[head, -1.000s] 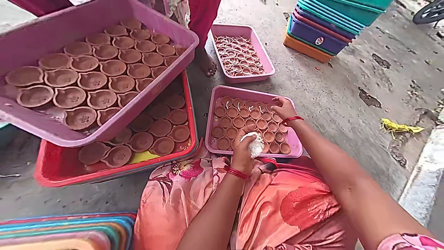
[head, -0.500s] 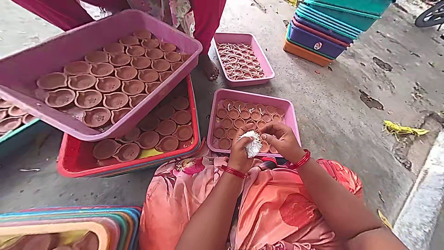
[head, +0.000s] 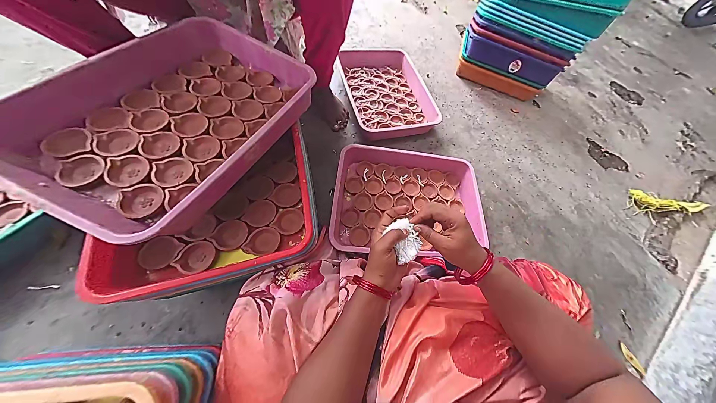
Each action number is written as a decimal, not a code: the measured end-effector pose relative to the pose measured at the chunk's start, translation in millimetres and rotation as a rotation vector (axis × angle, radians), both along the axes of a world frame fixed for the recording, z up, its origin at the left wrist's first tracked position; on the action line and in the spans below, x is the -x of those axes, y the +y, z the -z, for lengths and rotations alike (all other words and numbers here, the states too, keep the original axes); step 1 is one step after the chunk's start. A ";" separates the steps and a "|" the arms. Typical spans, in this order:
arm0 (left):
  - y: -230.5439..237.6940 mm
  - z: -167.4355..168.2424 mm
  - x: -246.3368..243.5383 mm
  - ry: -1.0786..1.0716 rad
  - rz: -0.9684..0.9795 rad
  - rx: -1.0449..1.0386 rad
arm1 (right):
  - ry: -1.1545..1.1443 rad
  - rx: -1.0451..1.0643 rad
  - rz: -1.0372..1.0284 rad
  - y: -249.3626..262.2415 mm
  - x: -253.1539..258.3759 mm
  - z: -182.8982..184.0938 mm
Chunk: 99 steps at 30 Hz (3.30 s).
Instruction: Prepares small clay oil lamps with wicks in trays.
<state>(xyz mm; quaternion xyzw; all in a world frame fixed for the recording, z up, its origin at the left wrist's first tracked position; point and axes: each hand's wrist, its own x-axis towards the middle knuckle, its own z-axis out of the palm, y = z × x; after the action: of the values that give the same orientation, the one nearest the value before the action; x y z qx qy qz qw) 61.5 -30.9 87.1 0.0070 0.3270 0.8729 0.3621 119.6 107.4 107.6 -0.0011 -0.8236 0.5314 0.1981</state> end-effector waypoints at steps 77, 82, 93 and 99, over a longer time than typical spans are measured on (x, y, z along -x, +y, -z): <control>-2.9 1.0 7.0 0.067 -0.157 0.407 | -0.103 0.432 0.009 14.7 0.3 -9.2; -11.1 -3.5 14.5 0.302 -0.187 0.520 | -0.193 0.364 -0.001 19.0 -1.6 -13.1; -8.7 -12.1 4.5 0.272 0.120 0.352 | -0.222 0.378 -0.034 5.6 0.8 -11.1; -7.5 -6.0 4.5 0.470 0.046 0.453 | -0.246 0.405 -0.025 3.5 0.4 -10.2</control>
<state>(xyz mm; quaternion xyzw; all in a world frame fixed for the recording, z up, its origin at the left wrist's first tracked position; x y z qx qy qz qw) 57.0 -38.5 93.1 0.1349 0.5875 0.7439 0.2886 119.2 110.8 117.8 -0.0954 -0.7180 0.6841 0.0855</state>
